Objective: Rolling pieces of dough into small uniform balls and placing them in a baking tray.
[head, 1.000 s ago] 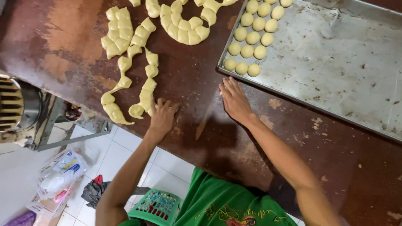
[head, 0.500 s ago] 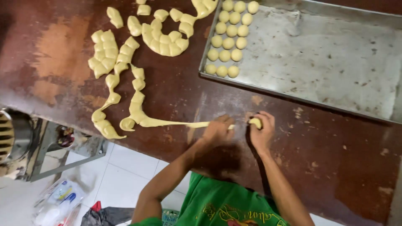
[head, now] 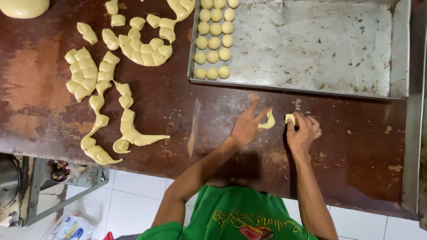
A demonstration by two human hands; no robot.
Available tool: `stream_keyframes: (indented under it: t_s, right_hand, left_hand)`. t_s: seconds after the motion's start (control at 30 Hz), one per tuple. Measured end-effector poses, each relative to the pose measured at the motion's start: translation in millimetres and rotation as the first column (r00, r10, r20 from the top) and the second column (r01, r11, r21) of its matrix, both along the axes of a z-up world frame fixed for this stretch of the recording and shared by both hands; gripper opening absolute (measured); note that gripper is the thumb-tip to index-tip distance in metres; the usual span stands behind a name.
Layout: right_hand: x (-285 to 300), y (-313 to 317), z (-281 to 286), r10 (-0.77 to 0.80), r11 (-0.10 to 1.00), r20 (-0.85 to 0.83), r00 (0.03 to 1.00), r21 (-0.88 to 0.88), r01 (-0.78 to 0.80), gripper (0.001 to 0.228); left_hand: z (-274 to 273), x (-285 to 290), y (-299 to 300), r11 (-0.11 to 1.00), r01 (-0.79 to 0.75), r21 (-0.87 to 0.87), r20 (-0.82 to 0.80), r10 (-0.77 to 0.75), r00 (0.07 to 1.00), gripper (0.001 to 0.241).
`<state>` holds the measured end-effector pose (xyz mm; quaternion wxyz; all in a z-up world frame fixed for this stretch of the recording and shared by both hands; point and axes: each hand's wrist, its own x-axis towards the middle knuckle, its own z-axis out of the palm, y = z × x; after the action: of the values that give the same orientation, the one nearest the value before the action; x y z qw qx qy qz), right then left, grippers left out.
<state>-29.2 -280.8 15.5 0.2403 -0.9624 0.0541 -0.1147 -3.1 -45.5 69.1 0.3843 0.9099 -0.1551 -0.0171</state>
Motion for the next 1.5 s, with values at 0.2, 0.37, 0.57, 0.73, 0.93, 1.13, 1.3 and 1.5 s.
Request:
stream_keyframes:
  t_s: [0.2, 0.37, 0.57, 0.73, 0.93, 1.13, 1.3, 1.5]
  right_hand:
    - [-3.1, 16.3, 27.5, 0.195, 0.979, -0.119, 0.974, 0.079, -0.186, 0.052]
    - [-15.4, -23.8, -11.3, 0.179, 0.925, -0.101, 0.979, 0.355, -0.133, 0.031]
    - [-32.9, -31.6, -27.0, -0.035, 0.305, -0.226, 0.974, 0.925, 0.226, 0.029]
    - [-34.4, 3.8, 0.5, -0.074, 0.923, -0.065, 0.995, 0.374, 0.093, 0.026]
    - [-25.3, 3.7, 20.0, 0.092, 0.992, -0.276, 0.957, 0.105, -0.065, 0.033]
    - [-40.0, 7.7, 16.4, 0.146, 0.983, -0.215, 0.966, 0.139, -0.117, 0.024]
    - [-38.7, -2.2, 17.2, 0.067, 0.909, -0.245, 0.967, 0.414, 0.042, 0.027]
    - [-82.7, -15.3, -5.2, 0.121, 0.928, -0.012, 0.993, 0.356, -0.108, 0.023]
  left_hand:
    - [-131.0, -12.2, -53.4, 0.943, 0.244, 0.227, 0.117, -0.275, 0.954, 0.045]
    - [-55.8, -36.6, 13.8, 0.999, 0.027, 0.021, -0.303, -0.019, 0.953, 0.023]
    - [-63.0, -55.7, 99.3, 0.982, -0.129, 0.135, -0.069, 0.140, 0.988, 0.024]
    - [-23.8, -38.8, 117.4, 0.886, -0.247, 0.393, 0.278, 0.142, 0.950, 0.042]
    - [-28.5, -28.7, 102.8, 0.859, -0.290, 0.422, 0.143, 0.253, 0.957, 0.035]
    - [-87.4, -36.1, 115.5, 0.956, -0.091, 0.279, 0.062, 0.076, 0.995, 0.022]
    - [-51.7, -44.1, 118.7, 0.997, -0.046, 0.065, -0.342, 0.065, 0.938, 0.031]
    - [-107.0, -69.8, 156.8, 0.939, 0.103, 0.327, -0.162, -0.052, 0.985, 0.046]
